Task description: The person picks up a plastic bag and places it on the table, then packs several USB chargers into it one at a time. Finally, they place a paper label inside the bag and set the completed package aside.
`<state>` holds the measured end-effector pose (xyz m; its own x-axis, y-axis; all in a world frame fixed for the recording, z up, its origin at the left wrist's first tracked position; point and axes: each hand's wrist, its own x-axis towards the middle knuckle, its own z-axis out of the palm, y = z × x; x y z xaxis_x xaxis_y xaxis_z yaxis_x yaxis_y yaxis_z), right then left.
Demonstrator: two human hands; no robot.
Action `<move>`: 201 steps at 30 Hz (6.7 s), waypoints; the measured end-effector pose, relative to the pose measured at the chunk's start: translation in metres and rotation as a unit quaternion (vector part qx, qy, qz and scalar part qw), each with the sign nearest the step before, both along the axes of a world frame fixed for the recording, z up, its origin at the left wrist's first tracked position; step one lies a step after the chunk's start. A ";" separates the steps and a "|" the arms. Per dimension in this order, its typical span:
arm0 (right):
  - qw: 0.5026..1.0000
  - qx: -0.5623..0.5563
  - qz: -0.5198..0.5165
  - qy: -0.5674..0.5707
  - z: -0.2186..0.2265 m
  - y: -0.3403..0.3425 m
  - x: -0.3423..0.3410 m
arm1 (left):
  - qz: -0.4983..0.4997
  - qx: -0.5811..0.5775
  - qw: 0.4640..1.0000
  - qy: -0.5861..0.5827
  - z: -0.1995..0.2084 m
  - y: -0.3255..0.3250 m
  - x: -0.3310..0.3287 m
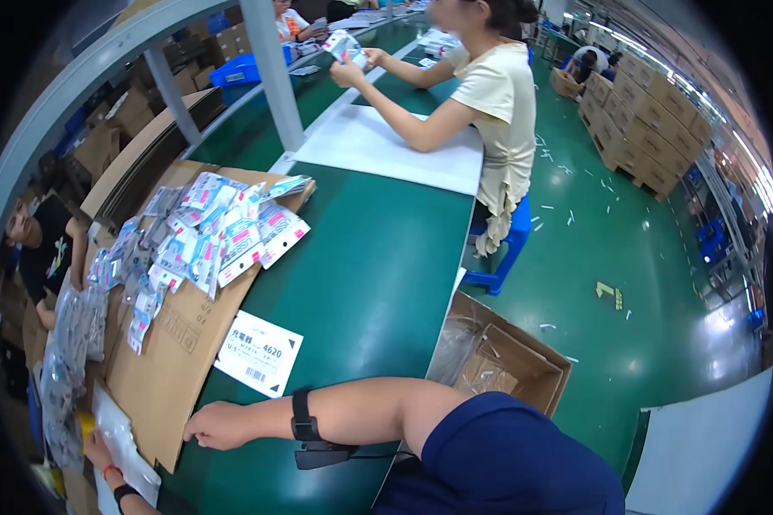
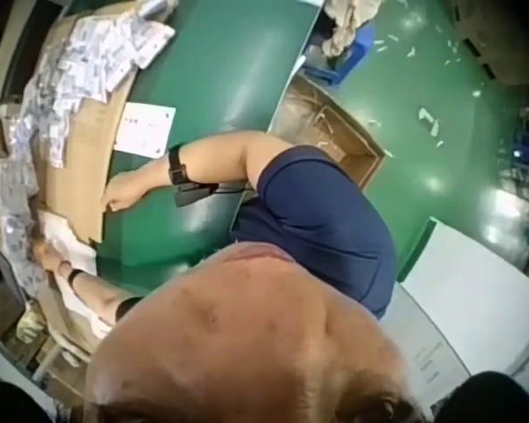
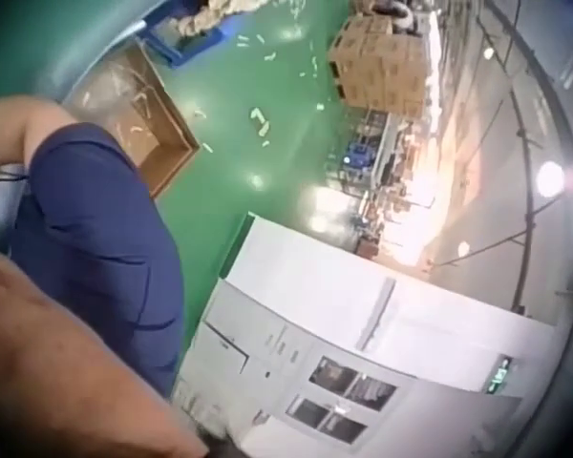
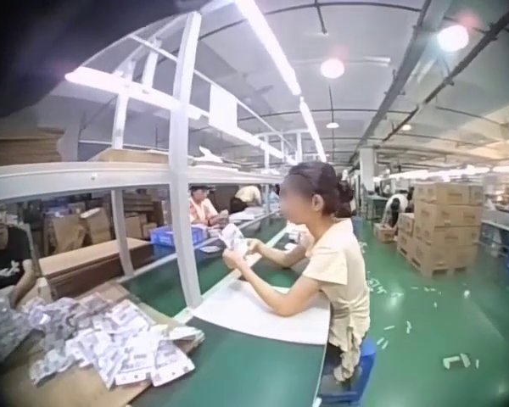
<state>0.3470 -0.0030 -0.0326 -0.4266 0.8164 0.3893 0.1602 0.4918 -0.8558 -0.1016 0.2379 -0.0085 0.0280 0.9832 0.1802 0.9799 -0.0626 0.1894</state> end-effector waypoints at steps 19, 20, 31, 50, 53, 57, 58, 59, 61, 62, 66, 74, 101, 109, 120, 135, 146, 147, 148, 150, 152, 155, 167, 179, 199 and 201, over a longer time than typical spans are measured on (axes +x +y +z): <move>1.000 -0.017 0.008 0.001 0.004 0.001 0.004 | 0.068 0.354 0.919 -0.161 0.055 -0.037 0.042; 1.000 -0.014 0.001 0.000 0.002 0.001 0.008 | 0.025 0.340 0.917 -0.208 0.060 -0.054 0.069; 0.994 -0.057 0.000 0.094 -0.008 0.012 0.002 | -0.227 0.190 0.934 -0.202 0.070 -0.229 0.193; 0.975 -0.146 -0.145 -0.089 0.029 0.006 0.041 | -0.189 0.033 0.981 -0.004 0.014 -0.338 0.202; 0.969 -0.217 -0.114 -0.039 0.035 0.007 0.049 | -0.186 -0.054 0.980 -0.037 0.025 -0.332 0.200; 0.969 -0.216 -0.090 -0.076 0.030 0.007 0.052 | -0.230 -0.024 0.971 -0.062 0.032 -0.315 0.224; 0.970 -0.211 -0.096 -0.075 0.029 0.007 0.051 | -0.274 0.002 0.960 -0.065 0.028 -0.313 0.237; 0.974 -0.188 -0.102 -0.072 0.028 0.006 0.049 | -0.317 0.027 0.946 -0.067 0.022 -0.311 0.250; 0.981 -0.141 -0.119 -0.067 0.030 0.007 0.051 | -0.368 0.059 0.925 -0.069 0.012 -0.305 0.265; 0.980 -0.134 -0.129 -0.067 0.035 0.011 0.056 | -0.370 0.057 0.926 -0.056 0.007 -0.301 0.271; 0.916 0.240 -0.301 -0.113 0.063 0.032 0.096 | -0.378 0.043 0.924 -0.033 0.002 -0.296 0.282; 0.770 -0.011 -0.540 -0.341 0.081 0.112 0.248 | -0.374 0.033 0.925 -0.055 0.002 -0.298 0.285; 0.850 0.031 -0.231 -0.472 0.087 0.055 0.111 | -0.441 0.076 0.877 -0.174 -0.003 -0.293 0.281; 0.920 -0.094 -0.296 -0.240 0.096 0.034 0.105 | -0.415 0.038 0.854 -0.310 -0.005 -0.286 0.276; 0.994 -0.102 0.016 0.044 0.094 0.051 0.017 | -0.123 -0.181 0.530 -0.820 -0.006 -0.276 0.267; 0.930 0.106 -0.160 -0.314 0.025 0.103 -0.029 | -0.097 -0.091 0.610 -0.781 -0.013 -0.259 0.259; 0.812 0.241 -0.085 -0.524 0.039 0.130 -0.043 | -0.050 -0.014 0.604 -0.796 -0.017 -0.258 0.256; 0.811 0.243 -0.085 -0.525 0.041 0.127 -0.044 | -0.048 -0.003 0.605 -0.795 -0.020 -0.257 0.253; 0.813 0.263 -0.111 -0.508 0.039 0.127 -0.042 | -0.052 0.005 0.605 -0.794 -0.021 -0.255 0.253; 0.813 0.304 -0.161 -0.471 0.036 0.125 -0.038 | -0.060 0.012 0.603 -0.795 -0.021 -0.254 0.256; 0.840 0.273 -0.163 -0.440 0.033 0.121 -0.033 | -0.065 0.004 0.597 -0.800 -0.019 -0.255 0.259; 0.893 0.211 -0.146 -0.369 0.036 0.111 -0.037 | -0.061 -0.004 0.590 -0.805 -0.019 -0.255 0.255; 0.924 0.151 -0.070 -0.343 0.039 0.092 -0.020 | -0.047 -0.043 0.571 -0.819 -0.023 -0.248 0.252; 0.924 0.351 -0.129 -0.076 0.076 -0.008 -0.007 | -0.053 -0.113 0.551 -0.825 -0.025 -0.256 0.244; 0.918 0.308 -0.062 -0.244 0.057 -0.020 -0.003 | -0.118 -0.220 0.565 -0.787 0.004 -0.269 0.261; 0.908 0.319 -0.070 -0.263 0.057 -0.020 -0.002 | -0.122 -0.218 0.567 -0.785 0.004 -0.269 0.262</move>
